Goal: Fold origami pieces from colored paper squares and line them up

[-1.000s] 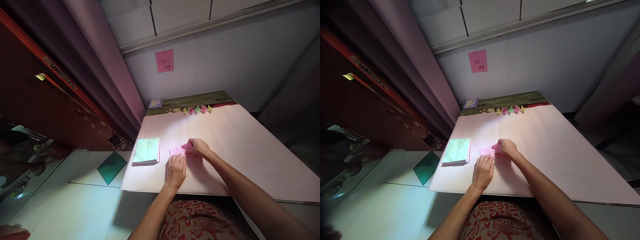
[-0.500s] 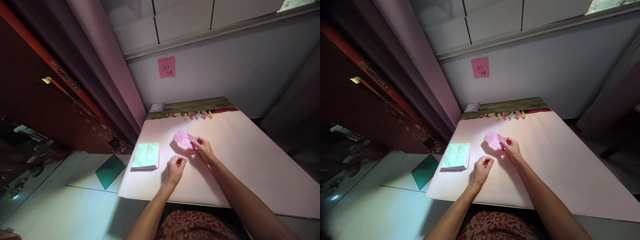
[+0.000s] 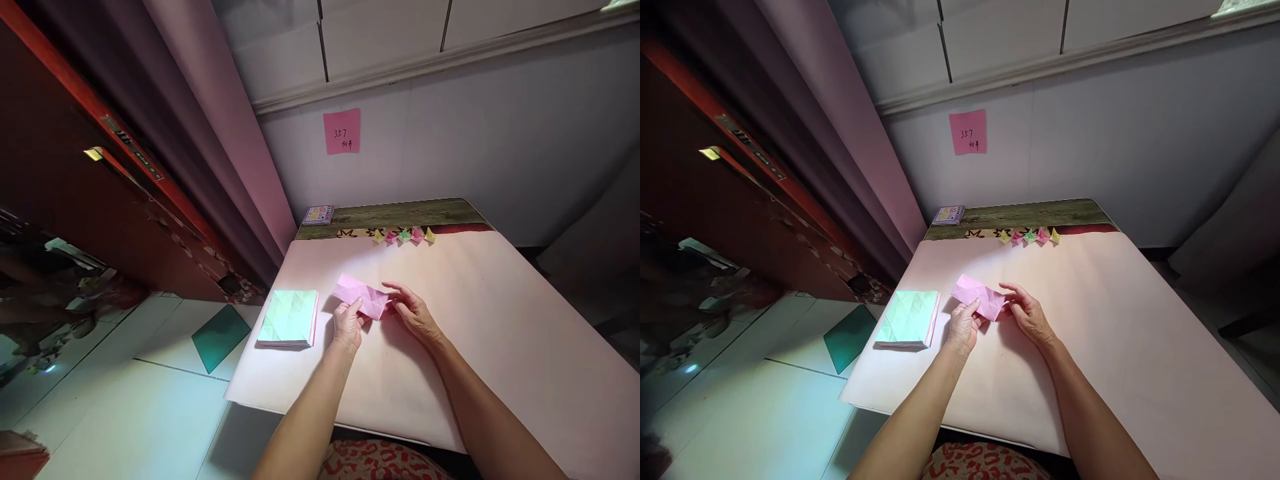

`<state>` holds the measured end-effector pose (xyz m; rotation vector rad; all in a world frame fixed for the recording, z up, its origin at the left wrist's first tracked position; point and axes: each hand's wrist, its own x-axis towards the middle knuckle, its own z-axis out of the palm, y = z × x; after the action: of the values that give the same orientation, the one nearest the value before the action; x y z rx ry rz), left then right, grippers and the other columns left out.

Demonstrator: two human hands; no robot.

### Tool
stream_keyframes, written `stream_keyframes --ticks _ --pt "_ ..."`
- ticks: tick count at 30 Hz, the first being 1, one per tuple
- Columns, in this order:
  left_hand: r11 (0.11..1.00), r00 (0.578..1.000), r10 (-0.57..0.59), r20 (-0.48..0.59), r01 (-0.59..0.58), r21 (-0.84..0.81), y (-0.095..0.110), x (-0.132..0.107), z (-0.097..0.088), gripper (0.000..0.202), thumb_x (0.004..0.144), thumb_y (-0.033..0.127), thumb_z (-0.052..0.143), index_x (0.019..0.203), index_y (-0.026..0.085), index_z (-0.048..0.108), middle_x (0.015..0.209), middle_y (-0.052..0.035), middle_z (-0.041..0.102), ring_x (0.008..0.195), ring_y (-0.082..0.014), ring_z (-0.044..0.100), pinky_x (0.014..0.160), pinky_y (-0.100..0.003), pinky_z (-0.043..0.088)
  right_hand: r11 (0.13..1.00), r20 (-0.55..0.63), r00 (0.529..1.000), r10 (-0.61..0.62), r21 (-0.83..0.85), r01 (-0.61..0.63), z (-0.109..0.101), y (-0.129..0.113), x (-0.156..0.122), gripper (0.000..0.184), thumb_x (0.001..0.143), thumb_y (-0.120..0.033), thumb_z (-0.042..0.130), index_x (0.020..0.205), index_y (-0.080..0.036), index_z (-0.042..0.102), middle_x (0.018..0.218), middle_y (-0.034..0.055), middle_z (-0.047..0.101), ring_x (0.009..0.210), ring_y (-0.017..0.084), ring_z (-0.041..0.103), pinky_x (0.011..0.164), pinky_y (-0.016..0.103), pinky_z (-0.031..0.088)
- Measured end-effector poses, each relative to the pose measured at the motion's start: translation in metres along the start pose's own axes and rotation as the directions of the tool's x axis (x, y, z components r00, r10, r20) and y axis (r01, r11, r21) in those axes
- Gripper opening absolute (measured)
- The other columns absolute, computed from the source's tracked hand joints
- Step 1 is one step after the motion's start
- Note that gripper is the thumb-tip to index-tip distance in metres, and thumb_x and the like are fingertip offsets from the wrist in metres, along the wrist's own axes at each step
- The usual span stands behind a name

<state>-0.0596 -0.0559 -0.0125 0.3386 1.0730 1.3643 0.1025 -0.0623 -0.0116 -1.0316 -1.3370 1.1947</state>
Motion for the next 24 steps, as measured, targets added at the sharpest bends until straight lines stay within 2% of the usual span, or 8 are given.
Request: stream_keyframes --ticks 4,7,10,13,19,22,24 --pt "1.0 0.999 0.018 0.03 -0.019 0.012 -0.003 0.001 -0.002 0.041 0.056 0.027 0.086 0.087 0.014 0.064 0.079 -0.006 0.071 0.072 -0.0197 0.069 0.07 -0.036 0.058 0.995 0.094 0.993 -0.074 -0.058 0.08 -0.006 0.008 0.003 0.037 0.08 -0.023 0.055 0.115 -0.021 0.065 0.099 0.0065 0.07 0.076 0.016 0.064 0.071 0.032 0.055" --pt "0.999 0.998 0.025 0.066 -0.028 0.046 -0.004 0.0 -0.002 0.042 0.057 0.03 0.086 0.089 0.013 0.066 0.08 -0.0074 0.071 0.078 -0.0219 0.07 0.073 -0.037 0.057 0.988 0.129 0.986 -0.11 -0.093 0.122 -0.004 0.011 0.004 0.031 0.078 -0.023 0.061 0.107 -0.021 0.07 0.099 0.0079 0.071 0.085 0.019 0.066 0.076 0.034 0.055" --pt "0.996 0.994 0.035 0.105 -0.043 0.072 -0.004 -0.002 -0.002 0.041 0.058 0.032 0.086 0.088 0.013 0.066 0.082 -0.008 0.072 0.083 -0.023 0.07 0.075 -0.036 0.056 0.983 0.131 0.984 -0.12 -0.125 0.136 -0.003 0.009 0.004 0.019 0.078 -0.026 0.066 0.094 -0.021 0.073 0.093 0.0066 0.071 0.085 0.02 0.066 0.077 0.033 0.054" --pt "0.992 0.985 0.065 0.158 -0.081 0.098 -0.005 -0.006 -0.004 0.037 0.064 0.037 0.082 0.089 0.015 0.067 0.084 -0.008 0.073 0.085 -0.0233 0.07 0.077 -0.035 0.056 0.988 0.086 0.991 -0.101 -0.105 0.109 -0.001 0.006 0.004 0.015 0.077 -0.032 0.071 0.086 -0.021 0.073 0.087 0.0056 0.07 0.08 0.019 0.066 0.074 0.032 0.054" --pt "0.967 0.962 0.097 0.254 -0.151 0.204 -0.008 -0.015 -0.01 0.036 0.078 0.05 0.069 0.091 0.016 0.071 0.083 -0.0099 0.074 0.082 -0.0259 0.072 0.076 -0.038 0.058 0.998 -0.095 0.995 -0.031 -0.062 0.025 0.008 0.006 0.001 0.027 0.076 -0.046 0.075 0.08 -0.019 0.071 0.079 0.0058 0.071 0.073 0.02 0.066 0.069 0.032 0.054" --pt "0.951 0.946 0.127 0.3 -0.202 0.234 -0.008 -0.017 -0.011 0.041 0.081 0.055 0.066 0.091 0.016 0.072 0.084 -0.0115 0.074 0.082 -0.0265 0.072 0.074 -0.037 0.058 0.997 -0.154 0.988 0.009 -0.068 -0.019 0.01 0.008 0.0 0.031 0.076 -0.048 0.076 0.077 -0.018 0.069 0.074 0.0054 0.071 0.068 0.019 0.065 0.065 0.032 0.053" --pt "0.939 0.939 0.142 0.314 -0.228 0.256 -0.009 -0.018 -0.01 0.043 0.077 0.055 0.07 0.094 0.016 0.071 0.086 -0.0109 0.075 0.082 -0.026 0.072 0.071 -0.035 0.058 0.998 -0.163 0.986 0.019 -0.054 -0.028 0.011 0.009 0.0 0.032 0.075 -0.049 0.076 0.076 -0.018 0.067 0.073 0.005 0.07 0.067 0.019 0.065 0.065 0.031 0.053"
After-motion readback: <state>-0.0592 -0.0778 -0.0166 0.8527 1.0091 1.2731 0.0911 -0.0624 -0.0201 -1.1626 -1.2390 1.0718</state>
